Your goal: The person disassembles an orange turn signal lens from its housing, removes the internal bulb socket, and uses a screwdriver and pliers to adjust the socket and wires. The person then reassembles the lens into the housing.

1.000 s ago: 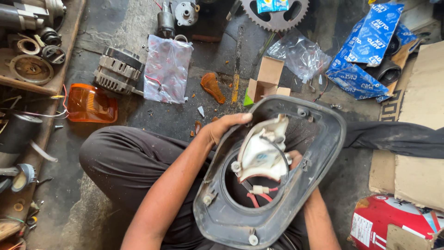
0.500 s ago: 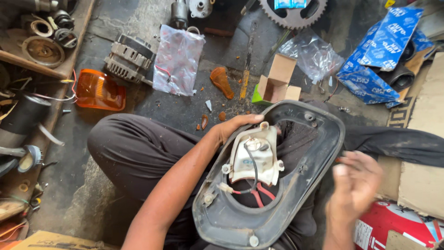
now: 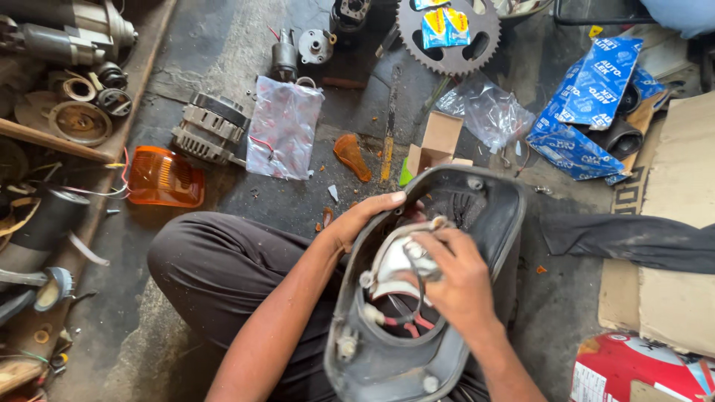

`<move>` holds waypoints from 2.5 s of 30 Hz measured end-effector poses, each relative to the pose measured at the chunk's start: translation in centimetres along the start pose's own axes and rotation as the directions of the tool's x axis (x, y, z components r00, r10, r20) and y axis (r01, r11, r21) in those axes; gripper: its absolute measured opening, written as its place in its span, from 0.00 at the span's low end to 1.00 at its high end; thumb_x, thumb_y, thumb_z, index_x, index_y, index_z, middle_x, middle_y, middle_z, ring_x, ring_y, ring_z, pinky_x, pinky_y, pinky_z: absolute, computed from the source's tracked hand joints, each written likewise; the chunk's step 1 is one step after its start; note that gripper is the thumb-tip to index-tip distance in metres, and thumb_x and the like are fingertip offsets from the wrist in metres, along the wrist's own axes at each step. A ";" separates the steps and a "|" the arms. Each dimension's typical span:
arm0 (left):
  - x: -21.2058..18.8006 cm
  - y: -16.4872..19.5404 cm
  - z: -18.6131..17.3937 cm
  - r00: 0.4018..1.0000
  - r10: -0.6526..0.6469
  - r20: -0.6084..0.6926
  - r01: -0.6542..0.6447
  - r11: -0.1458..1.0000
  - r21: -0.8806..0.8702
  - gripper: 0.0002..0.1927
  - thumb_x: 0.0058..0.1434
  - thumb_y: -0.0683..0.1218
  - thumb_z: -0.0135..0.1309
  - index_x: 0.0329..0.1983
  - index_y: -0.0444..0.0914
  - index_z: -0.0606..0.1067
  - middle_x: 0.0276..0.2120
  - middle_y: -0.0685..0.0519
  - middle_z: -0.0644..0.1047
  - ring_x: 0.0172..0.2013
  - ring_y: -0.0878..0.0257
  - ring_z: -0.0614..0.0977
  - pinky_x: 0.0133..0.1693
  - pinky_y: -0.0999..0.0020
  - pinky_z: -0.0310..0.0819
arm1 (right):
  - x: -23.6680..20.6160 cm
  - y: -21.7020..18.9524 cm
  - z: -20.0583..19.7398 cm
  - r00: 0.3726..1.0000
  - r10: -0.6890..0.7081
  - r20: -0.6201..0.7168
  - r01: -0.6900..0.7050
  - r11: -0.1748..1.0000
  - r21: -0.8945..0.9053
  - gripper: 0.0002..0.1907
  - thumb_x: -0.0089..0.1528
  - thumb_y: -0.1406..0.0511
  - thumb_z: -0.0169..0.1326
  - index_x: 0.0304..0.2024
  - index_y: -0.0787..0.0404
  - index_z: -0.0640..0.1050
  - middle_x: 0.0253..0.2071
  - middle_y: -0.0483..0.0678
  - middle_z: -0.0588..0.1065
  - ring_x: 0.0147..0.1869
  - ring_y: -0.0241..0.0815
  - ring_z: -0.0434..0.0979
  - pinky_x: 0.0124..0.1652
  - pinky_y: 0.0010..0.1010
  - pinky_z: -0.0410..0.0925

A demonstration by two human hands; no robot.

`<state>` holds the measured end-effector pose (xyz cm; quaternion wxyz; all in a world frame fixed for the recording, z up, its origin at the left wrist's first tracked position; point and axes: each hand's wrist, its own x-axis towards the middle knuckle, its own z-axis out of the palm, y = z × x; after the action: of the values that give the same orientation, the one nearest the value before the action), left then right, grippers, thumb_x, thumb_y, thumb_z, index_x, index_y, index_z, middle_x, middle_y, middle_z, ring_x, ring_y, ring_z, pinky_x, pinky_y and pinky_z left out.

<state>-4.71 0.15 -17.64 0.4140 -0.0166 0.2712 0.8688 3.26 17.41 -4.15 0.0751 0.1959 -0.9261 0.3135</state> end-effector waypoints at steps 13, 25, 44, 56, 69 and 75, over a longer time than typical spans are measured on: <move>0.7 -1.0 0.5 0.996 0.089 -0.003 -0.088 0.982 0.166 0.34 0.64 0.62 0.54 0.62 0.32 0.74 0.55 0.45 0.77 0.54 0.57 0.78 0.58 0.61 0.70 | 2.0 4.4 -4.0 0.995 0.077 -0.059 -0.082 0.993 -0.079 0.29 0.49 0.61 0.71 0.51 0.64 0.79 0.50 0.57 0.76 0.54 0.57 0.78 0.54 0.41 0.70; 0.4 0.0 3.0 0.983 0.152 -0.103 -0.143 0.985 0.096 0.34 0.61 0.63 0.50 0.62 0.36 0.73 0.52 0.45 0.79 0.47 0.58 0.82 0.42 0.62 0.79 | 2.9 5.0 -3.9 0.991 0.076 -0.109 -0.079 0.997 -0.022 0.28 0.50 0.63 0.68 0.53 0.59 0.79 0.50 0.54 0.74 0.54 0.54 0.74 0.48 0.40 0.70; -0.2 1.6 3.8 0.942 0.306 -0.135 -0.226 0.880 0.419 0.39 0.61 0.64 0.52 0.64 0.31 0.73 0.54 0.43 0.77 0.50 0.58 0.77 0.51 0.65 0.71 | 3.2 7.1 -4.1 0.994 -0.008 -0.111 0.028 0.985 0.172 0.20 0.53 0.72 0.64 0.49 0.58 0.82 0.48 0.50 0.75 0.52 0.47 0.78 0.48 0.35 0.72; -0.4 1.7 4.5 0.917 0.368 -0.153 -0.290 0.879 0.377 0.39 0.61 0.61 0.53 0.70 0.32 0.67 0.60 0.42 0.74 0.57 0.56 0.75 0.58 0.64 0.69 | 4.7 5.7 -3.6 0.993 0.032 -0.113 -0.021 0.995 0.096 0.23 0.56 0.72 0.60 0.55 0.59 0.78 0.53 0.54 0.74 0.56 0.51 0.76 0.52 0.38 0.70; -0.4 1.0 5.0 0.914 0.406 -0.018 -0.365 0.839 0.403 0.41 0.61 0.63 0.51 0.71 0.33 0.66 0.62 0.45 0.72 0.60 0.57 0.72 0.61 0.65 0.64 | 0.6 11.8 -2.5 0.868 0.474 -0.149 -0.331 0.775 0.539 0.33 0.57 0.64 0.65 0.62 0.65 0.69 0.56 0.51 0.75 0.59 0.43 0.73 0.58 0.35 0.65; -0.2 4.1 7.6 0.892 0.451 -0.003 -0.368 0.730 0.576 0.35 0.60 0.57 0.57 0.67 0.34 0.70 0.55 0.45 0.76 0.52 0.61 0.78 0.52 0.67 0.72 | 0.3 14.7 -1.7 0.844 0.518 0.137 -0.437 0.519 0.735 0.35 0.56 0.65 0.65 0.63 0.68 0.70 0.58 0.52 0.76 0.60 0.40 0.74 0.59 0.32 0.65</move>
<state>-6.05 1.56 -9.26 0.1776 0.1041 0.5399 0.8161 -2.95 29.01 -10.82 -0.0545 -0.0688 -0.7283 0.6796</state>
